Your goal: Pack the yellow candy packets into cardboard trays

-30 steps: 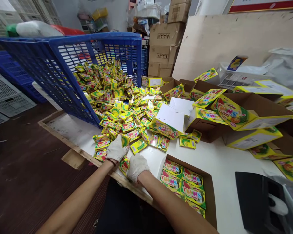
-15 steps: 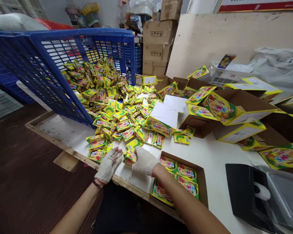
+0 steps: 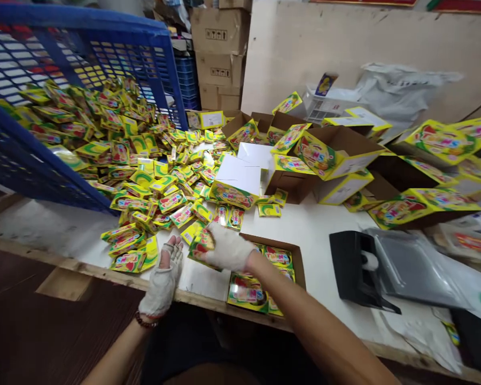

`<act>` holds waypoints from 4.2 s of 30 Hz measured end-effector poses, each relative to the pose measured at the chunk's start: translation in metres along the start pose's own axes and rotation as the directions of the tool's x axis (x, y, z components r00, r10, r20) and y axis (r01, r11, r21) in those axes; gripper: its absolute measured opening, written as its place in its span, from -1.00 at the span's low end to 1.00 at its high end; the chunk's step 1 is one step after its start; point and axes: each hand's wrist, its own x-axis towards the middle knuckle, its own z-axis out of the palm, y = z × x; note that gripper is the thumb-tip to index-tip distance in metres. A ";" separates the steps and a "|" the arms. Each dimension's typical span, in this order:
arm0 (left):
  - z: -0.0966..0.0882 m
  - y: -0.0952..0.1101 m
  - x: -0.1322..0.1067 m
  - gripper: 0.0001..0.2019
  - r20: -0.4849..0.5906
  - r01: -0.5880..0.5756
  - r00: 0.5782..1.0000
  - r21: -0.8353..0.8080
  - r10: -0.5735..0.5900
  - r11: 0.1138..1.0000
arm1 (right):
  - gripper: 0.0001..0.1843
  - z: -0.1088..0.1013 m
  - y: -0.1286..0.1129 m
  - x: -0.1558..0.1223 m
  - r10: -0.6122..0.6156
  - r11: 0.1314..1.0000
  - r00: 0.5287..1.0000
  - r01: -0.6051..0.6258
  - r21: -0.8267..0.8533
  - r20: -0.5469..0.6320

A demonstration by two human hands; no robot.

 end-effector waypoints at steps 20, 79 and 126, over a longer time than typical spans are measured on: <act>0.061 -0.005 -0.005 -0.55 0.413 -0.274 0.911 0.595 0.005 0.756 | -0.63 0.031 0.092 -0.037 -0.050 0.921 0.997 0.021 -0.390 -0.063; 0.035 0.012 0.029 -0.63 0.144 -0.260 0.906 0.931 0.399 0.254 | -0.45 -0.014 0.078 -0.053 0.195 0.776 0.980 -0.176 -0.606 -0.036; 0.123 0.040 0.038 -0.40 0.259 0.085 0.962 0.008 -0.084 0.996 | -0.66 -0.019 0.078 -0.042 0.356 0.878 0.805 -0.114 0.465 -0.475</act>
